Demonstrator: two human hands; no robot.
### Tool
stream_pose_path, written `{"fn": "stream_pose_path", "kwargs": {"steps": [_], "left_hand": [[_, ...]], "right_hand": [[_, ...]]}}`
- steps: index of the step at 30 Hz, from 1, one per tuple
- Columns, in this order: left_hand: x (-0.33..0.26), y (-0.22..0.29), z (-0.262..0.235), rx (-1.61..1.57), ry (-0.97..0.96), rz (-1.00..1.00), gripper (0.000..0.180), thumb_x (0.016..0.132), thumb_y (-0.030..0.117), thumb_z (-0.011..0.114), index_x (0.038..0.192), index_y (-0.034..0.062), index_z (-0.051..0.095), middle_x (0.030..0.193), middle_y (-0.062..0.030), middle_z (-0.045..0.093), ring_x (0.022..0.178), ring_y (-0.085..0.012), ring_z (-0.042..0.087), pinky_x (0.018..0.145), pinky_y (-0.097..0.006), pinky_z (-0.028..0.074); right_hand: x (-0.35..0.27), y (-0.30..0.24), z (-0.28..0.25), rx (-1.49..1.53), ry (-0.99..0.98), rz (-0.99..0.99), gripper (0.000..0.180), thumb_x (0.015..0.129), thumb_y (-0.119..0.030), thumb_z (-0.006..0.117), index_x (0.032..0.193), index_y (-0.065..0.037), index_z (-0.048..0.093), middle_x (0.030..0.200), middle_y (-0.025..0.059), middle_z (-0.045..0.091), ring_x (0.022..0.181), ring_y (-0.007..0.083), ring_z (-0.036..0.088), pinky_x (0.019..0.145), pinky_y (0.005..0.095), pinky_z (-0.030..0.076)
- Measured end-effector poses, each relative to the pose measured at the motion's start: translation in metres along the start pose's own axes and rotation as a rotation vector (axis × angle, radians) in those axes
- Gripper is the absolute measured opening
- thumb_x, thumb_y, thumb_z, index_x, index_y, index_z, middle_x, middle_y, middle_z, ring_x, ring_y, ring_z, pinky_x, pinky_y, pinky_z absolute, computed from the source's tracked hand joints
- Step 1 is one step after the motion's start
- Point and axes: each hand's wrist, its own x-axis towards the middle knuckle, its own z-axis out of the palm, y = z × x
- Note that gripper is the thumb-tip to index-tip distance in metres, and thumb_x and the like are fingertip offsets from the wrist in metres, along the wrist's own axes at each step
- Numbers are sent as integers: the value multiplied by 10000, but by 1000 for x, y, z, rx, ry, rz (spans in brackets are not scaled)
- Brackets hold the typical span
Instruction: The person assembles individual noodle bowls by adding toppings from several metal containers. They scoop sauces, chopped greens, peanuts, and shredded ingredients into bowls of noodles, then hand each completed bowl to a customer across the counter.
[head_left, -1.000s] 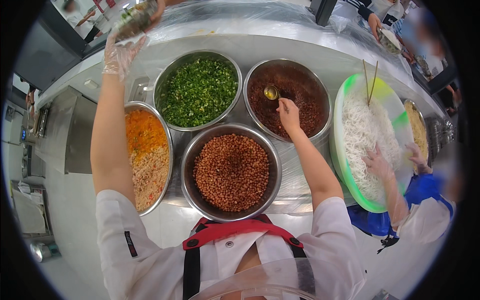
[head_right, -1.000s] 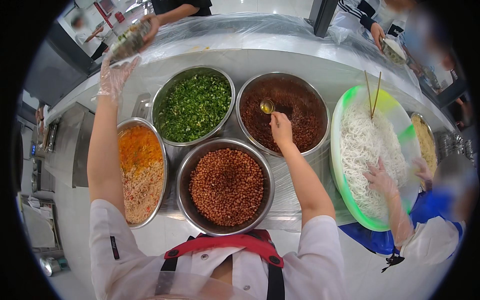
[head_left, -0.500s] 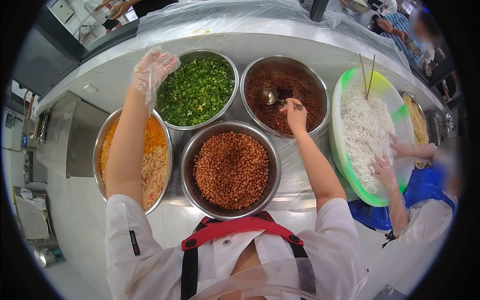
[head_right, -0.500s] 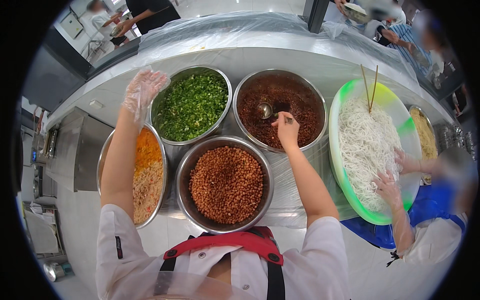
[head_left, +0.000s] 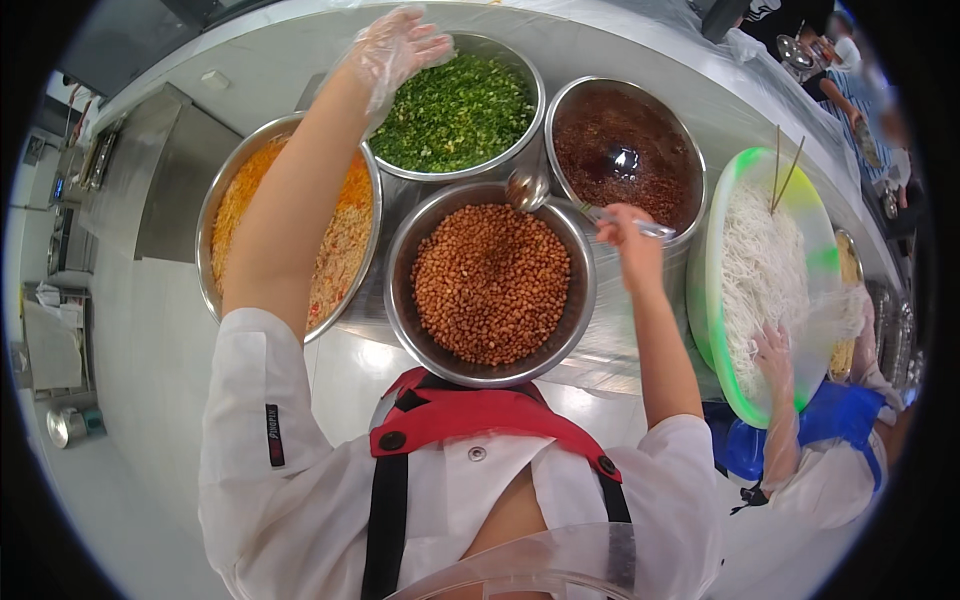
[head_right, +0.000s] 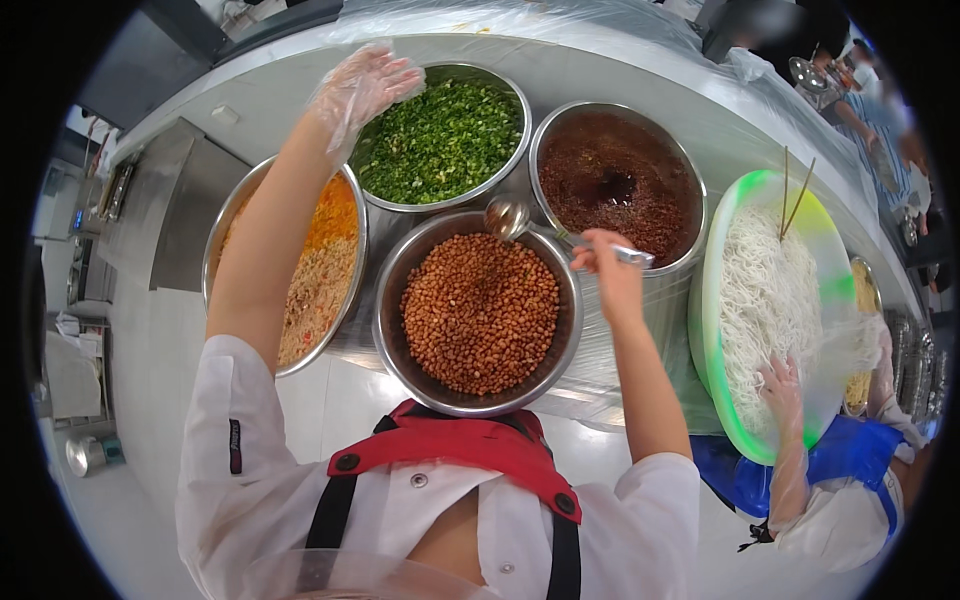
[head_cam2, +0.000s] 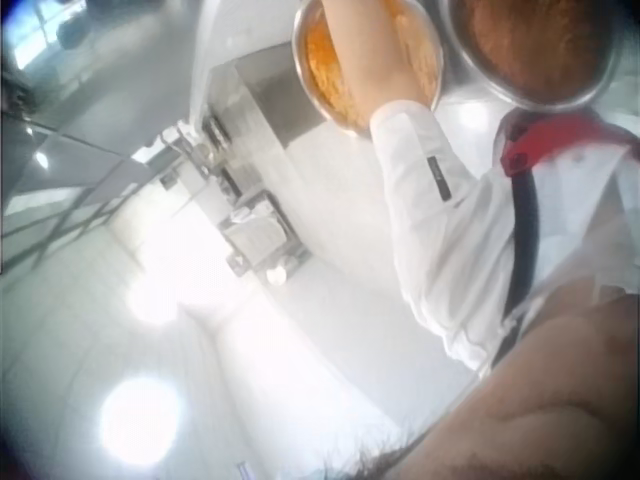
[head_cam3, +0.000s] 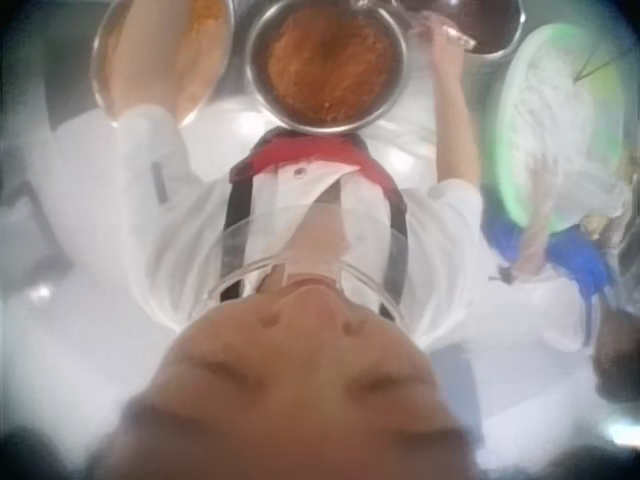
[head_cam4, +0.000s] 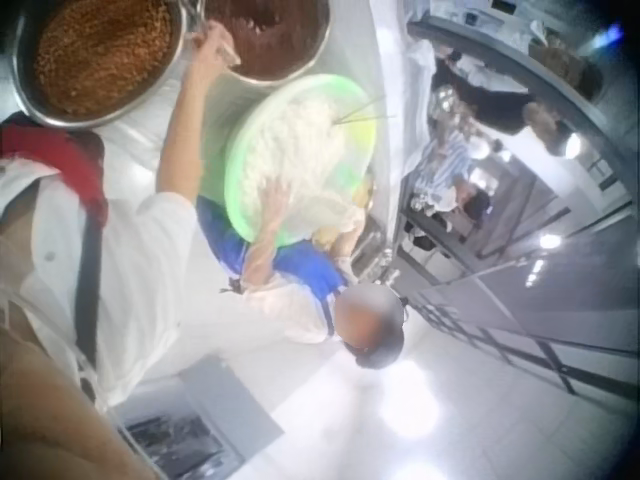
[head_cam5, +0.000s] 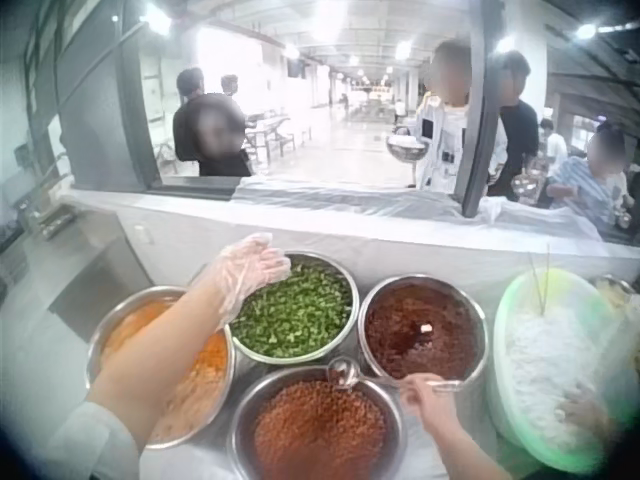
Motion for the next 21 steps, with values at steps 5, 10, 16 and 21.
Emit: {"fn": "stream_pose_path", "kwargs": {"steps": [5,10,16,21], "left_hand": [[14,-16,8,-30,-11,-42,695,822,158,630,1281,-108,181,1306,-268,270,1204,-470,372,971,-516,438],[14,-25,10,-110,42,-55,826,818,218,661,1335,-99,100,1339,-278,224,1202,-504,357,961,-543,429],[-4,-26,44,-160,74,0,982,814,304,676,1401,-31,-36,1453,-271,22,1239,-560,265,985,-594,368],[-6,-28,53,-159,95,64,975,828,344,653,1414,14,-53,1472,-248,-29,1252,-570,228,992,-620,337]], "right_hand": [[-39,71,39,-250,-114,-20,146,884,-107,579,963,10,617,788,96,638,623,127,609,626,273,491],[-75,88,62,-826,-463,-613,147,809,-18,592,951,7,564,817,157,564,753,347,572,664,410,479],[-77,93,63,-413,-314,-120,118,871,-47,559,971,10,584,881,121,598,677,208,636,629,319,502],[-60,71,51,-329,-160,112,207,925,-126,499,1003,43,588,651,80,633,650,136,635,625,247,481]]}}
